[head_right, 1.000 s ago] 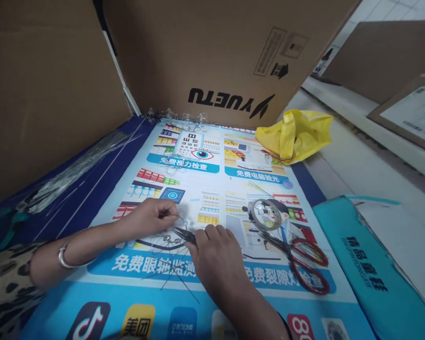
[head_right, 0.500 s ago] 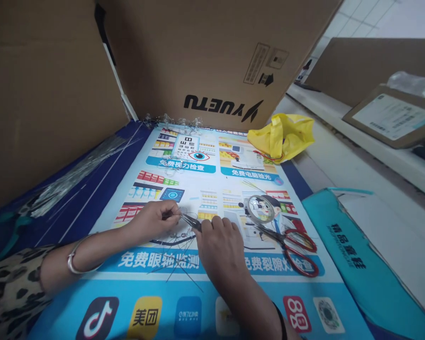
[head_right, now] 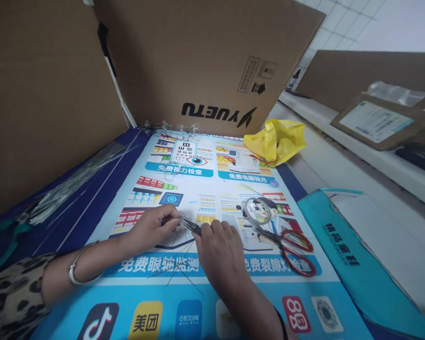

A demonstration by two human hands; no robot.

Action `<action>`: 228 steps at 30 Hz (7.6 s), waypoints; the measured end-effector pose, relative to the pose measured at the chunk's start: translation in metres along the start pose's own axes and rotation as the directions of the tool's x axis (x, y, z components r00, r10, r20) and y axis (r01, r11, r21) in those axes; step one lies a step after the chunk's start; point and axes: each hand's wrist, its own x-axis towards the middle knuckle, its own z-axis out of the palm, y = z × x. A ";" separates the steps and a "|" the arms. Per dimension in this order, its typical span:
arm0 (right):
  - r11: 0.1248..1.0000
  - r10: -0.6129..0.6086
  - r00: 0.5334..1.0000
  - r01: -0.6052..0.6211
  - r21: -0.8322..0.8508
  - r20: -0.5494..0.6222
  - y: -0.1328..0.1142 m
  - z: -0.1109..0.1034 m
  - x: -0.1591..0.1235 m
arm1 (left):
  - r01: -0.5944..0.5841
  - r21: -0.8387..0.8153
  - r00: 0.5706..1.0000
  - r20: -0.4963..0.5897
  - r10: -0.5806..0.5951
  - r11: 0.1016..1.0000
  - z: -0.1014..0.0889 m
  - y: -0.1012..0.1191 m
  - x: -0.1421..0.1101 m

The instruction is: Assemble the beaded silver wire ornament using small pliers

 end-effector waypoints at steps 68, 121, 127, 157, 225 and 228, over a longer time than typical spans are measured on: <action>0.992 -0.107 0.993 0.110 -0.060 0.055 0.014 0.018 0.005 | 0.097 -0.213 0.975 0.219 -0.049 0.972 -0.003 0.003 0.002; 0.995 -0.095 0.995 0.096 -0.034 0.023 0.011 0.024 0.005 | 0.131 -0.310 0.945 0.325 -0.024 0.942 -0.013 0.009 0.004; 0.993 -0.105 0.994 0.107 -0.048 0.040 0.010 0.027 0.004 | 0.159 -0.326 0.943 0.330 -0.045 0.932 -0.014 0.011 0.004; 0.983 0.027 0.930 -0.091 0.158 0.366 0.018 0.005 0.013 | 0.291 -0.266 0.851 0.512 -0.121 0.919 -0.018 0.000 0.029; 0.770 -0.129 0.964 0.246 0.589 -0.235 0.045 0.026 0.012 | -0.134 0.072 0.933 0.344 0.102 0.988 -0.020 -0.004 0.026; 0.755 -0.263 0.947 0.320 0.572 -0.182 0.043 0.029 0.013 | -0.200 0.056 0.919 0.356 0.167 0.978 -0.019 -0.005 0.027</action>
